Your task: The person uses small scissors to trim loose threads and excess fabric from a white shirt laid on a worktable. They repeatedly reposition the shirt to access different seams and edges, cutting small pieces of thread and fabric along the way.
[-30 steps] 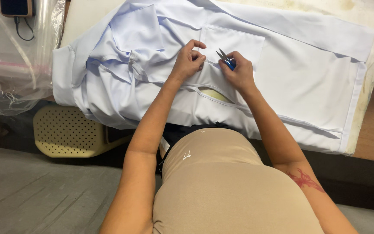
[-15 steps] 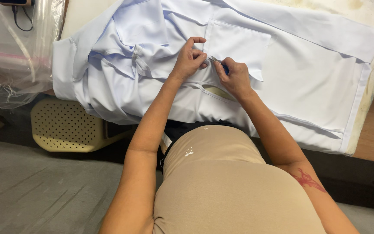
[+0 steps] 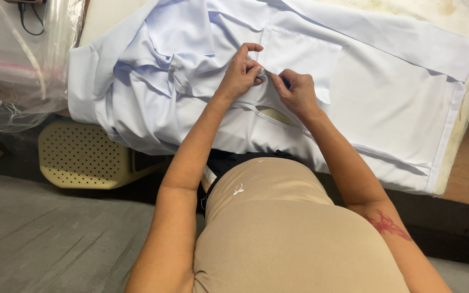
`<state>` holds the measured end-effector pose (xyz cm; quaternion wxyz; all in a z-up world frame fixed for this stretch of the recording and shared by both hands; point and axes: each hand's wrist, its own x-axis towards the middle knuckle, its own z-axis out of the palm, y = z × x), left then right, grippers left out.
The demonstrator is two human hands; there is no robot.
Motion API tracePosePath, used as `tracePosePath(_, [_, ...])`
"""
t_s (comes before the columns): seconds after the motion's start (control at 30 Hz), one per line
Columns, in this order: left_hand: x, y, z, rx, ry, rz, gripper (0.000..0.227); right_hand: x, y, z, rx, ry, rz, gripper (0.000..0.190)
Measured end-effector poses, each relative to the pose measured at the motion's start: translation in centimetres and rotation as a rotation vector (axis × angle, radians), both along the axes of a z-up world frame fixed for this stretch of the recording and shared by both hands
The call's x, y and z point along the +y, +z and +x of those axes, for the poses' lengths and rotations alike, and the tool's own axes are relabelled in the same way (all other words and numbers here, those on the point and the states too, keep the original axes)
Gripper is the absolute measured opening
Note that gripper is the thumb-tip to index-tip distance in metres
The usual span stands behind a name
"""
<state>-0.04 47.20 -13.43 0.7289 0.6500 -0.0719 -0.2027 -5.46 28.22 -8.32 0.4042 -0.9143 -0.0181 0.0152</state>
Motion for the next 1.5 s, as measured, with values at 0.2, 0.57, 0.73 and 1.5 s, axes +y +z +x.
tracePosePath(0.2, [-0.1, 0.1, -0.2, 0.031, 0.02, -0.037, 0.044, -0.4, 0.0, -0.5, -0.002, -0.018, 0.026, 0.035])
tracePosePath(0.57, [-0.2, 1.9, -0.3, -0.039, 0.016, 0.063, 0.046, -0.7, 0.3, -0.3, 0.054, -0.021, 0.1, 0.033])
tracePosePath(0.73, [-0.2, 1.9, -0.6, -0.059, 0.015, 0.025, 0.047, -1.0, -0.2, -0.6, 0.106, -0.044, 0.191, 0.033])
tracePosePath(1.5, [-1.0, 2.0, -3.0, -0.373, 0.233, 0.123, 0.066, -0.1, 1.7, -1.9, 0.532, -0.16, 0.618, 0.04])
